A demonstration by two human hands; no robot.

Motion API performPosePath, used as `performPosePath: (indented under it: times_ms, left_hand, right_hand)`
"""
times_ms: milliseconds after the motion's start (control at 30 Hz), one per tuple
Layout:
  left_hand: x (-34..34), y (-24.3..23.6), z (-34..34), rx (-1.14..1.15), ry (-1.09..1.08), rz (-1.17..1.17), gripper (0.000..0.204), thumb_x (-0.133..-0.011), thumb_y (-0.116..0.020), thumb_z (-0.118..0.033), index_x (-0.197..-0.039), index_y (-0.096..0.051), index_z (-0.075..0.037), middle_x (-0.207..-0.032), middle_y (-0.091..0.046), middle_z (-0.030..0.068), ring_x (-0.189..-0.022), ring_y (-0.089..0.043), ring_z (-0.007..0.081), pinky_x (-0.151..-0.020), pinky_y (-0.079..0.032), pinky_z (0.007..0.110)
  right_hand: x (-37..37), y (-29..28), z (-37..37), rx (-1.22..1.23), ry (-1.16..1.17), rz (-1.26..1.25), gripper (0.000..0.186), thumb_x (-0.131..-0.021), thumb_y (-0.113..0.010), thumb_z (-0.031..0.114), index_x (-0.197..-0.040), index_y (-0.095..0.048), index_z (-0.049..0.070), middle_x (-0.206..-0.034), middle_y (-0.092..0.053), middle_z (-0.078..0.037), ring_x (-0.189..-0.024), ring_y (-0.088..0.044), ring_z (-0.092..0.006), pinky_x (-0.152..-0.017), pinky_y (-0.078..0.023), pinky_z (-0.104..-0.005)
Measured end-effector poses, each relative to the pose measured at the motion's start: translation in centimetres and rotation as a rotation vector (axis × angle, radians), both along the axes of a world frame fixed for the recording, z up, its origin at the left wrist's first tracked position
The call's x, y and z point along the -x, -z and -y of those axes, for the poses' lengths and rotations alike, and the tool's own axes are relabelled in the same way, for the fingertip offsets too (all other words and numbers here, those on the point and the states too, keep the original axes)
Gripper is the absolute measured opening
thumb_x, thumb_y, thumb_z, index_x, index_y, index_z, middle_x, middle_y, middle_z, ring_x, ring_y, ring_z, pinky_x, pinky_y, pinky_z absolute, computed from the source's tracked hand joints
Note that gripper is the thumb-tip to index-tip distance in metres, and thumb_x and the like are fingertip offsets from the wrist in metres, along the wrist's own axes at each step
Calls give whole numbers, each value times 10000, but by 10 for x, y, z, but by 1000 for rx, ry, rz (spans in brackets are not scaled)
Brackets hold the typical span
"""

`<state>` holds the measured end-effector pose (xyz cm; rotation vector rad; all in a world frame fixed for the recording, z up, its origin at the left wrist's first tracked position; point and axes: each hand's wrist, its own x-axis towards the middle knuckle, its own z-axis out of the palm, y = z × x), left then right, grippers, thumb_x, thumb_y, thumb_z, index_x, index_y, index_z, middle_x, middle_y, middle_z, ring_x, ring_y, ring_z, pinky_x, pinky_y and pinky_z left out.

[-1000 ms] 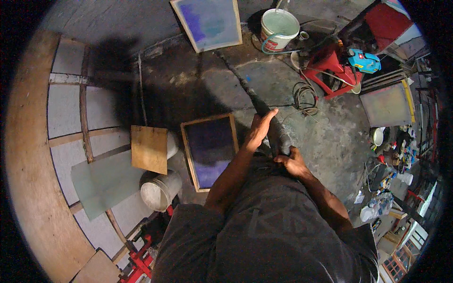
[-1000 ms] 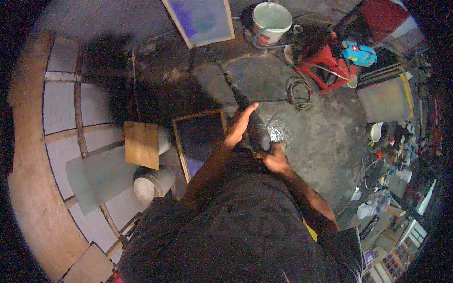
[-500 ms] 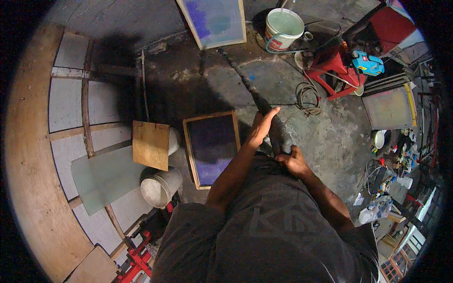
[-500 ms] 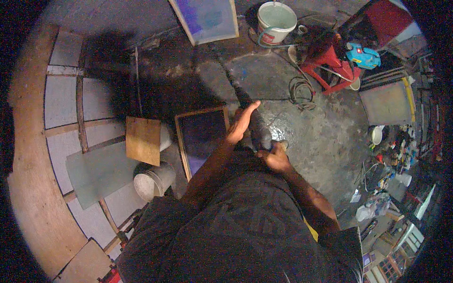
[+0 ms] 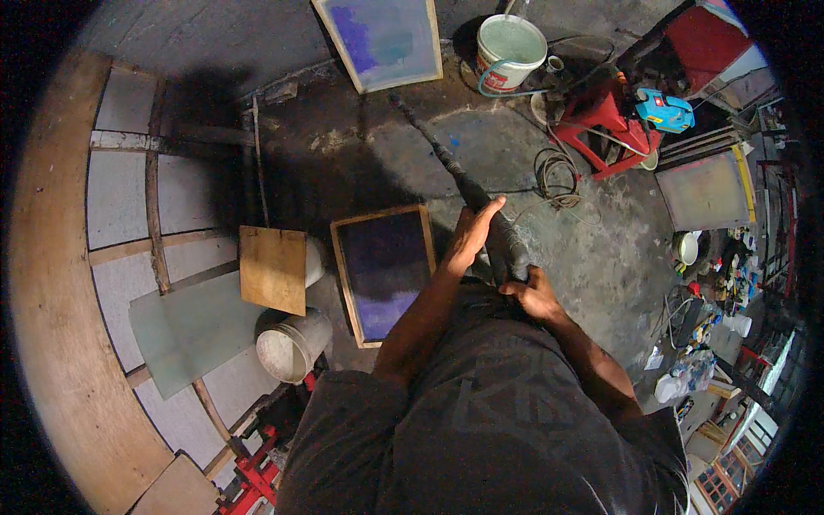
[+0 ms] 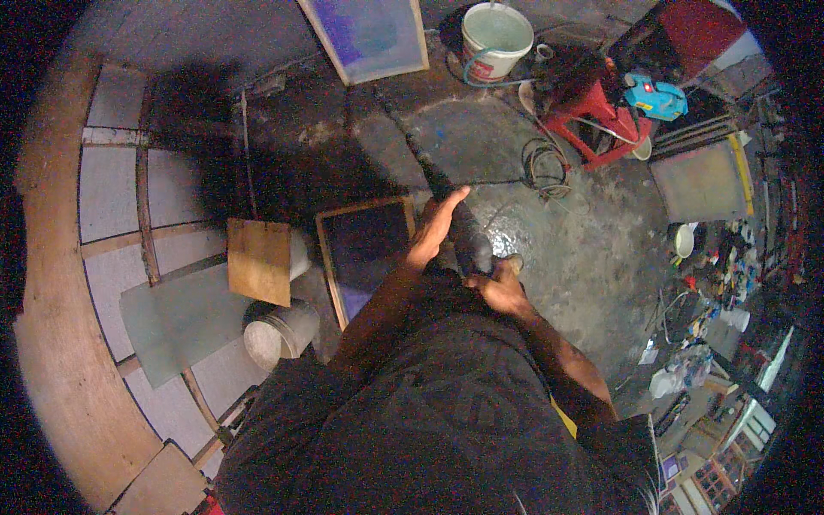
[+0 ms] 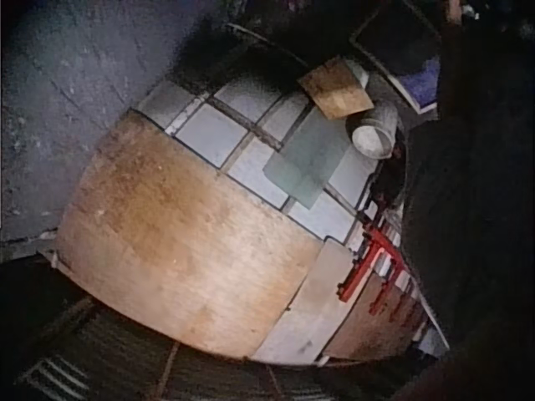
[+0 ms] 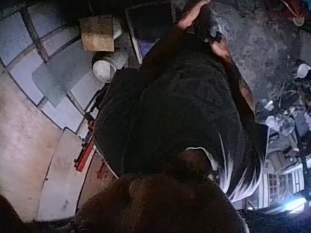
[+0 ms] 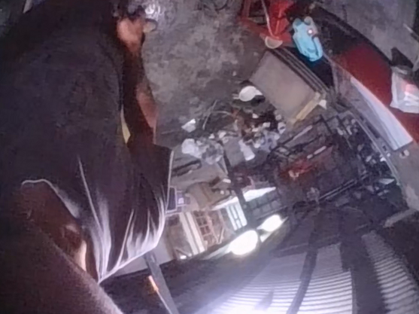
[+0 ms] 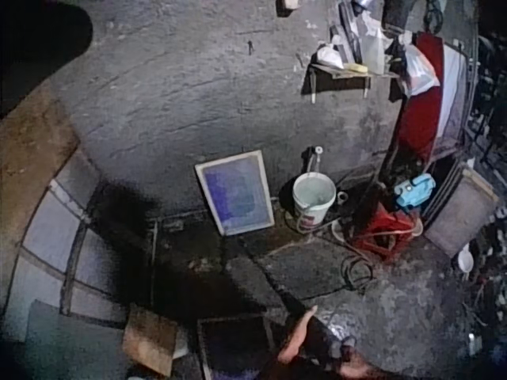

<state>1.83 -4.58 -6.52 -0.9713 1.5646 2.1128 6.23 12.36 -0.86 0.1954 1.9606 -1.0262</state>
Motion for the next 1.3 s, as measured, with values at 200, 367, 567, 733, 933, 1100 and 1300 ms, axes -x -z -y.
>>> performPosePath:
  times_ms: [200,367,567,733,933,1100,1300]
  left_hand:
    - [2,18,-7,7,-66,-65,570,-741,-642,-517,-943,-573,12,-830,-555,66,-743,-507,194,-677,-410,343]
    - [-6,16,-1,-51,-21,34,577,-766,-615,-514,-1050,-580,-13,-975,-576,73,-906,-512,217,-814,-392,341]
    - [0,15,-6,24,27,48,622,-754,-599,-549,-1007,-570,18,-874,-573,80,-791,-523,216,-733,-417,342]
    - [-4,25,-5,8,26,84,636,-749,-603,-558,-1039,-570,7,-902,-576,91,-833,-524,219,-764,-413,342]
    - [-2,20,-7,33,22,10,628,-750,-599,-557,-1022,-576,8,-888,-573,82,-818,-525,220,-737,-419,350]
    - [-8,28,-2,-12,-39,-9,602,-752,-609,-542,-1007,-573,3,-861,-553,70,-792,-513,199,-718,-414,342]
    - [-4,22,0,-75,-87,5,530,-756,-619,-520,-916,-575,-17,-782,-503,29,-747,-482,168,-682,-399,331]
  right_hand:
    - [-6,-7,7,-28,88,-97,406,-681,-697,213,-947,-547,-55,-845,-598,-128,-795,-559,-230,-702,-435,-349]
    - [8,-18,8,30,-62,90,569,-710,-676,264,-1139,-501,-65,-1038,-602,-189,-947,-572,-296,-845,-434,-381]
    - [-17,31,-6,-180,96,-67,619,-692,-690,273,-1173,-494,-65,-1104,-585,-206,-1005,-564,-309,-885,-432,-385]
    - [-8,19,-6,-6,56,41,587,-691,-684,258,-1152,-509,-60,-1078,-598,-198,-995,-569,-314,-865,-437,-387]
    - [0,-10,5,-47,30,22,529,-687,-689,256,-1090,-548,-57,-1001,-625,-180,-927,-589,-292,-813,-453,-375]
    - [1,7,1,53,-18,15,492,-698,-681,221,-1094,-557,-43,-1007,-629,-179,-923,-590,-282,-811,-455,-367]
    - [3,-3,7,33,-20,-30,445,-712,-665,186,-1084,-570,-37,-996,-636,-167,-909,-593,-259,-802,-459,-363]
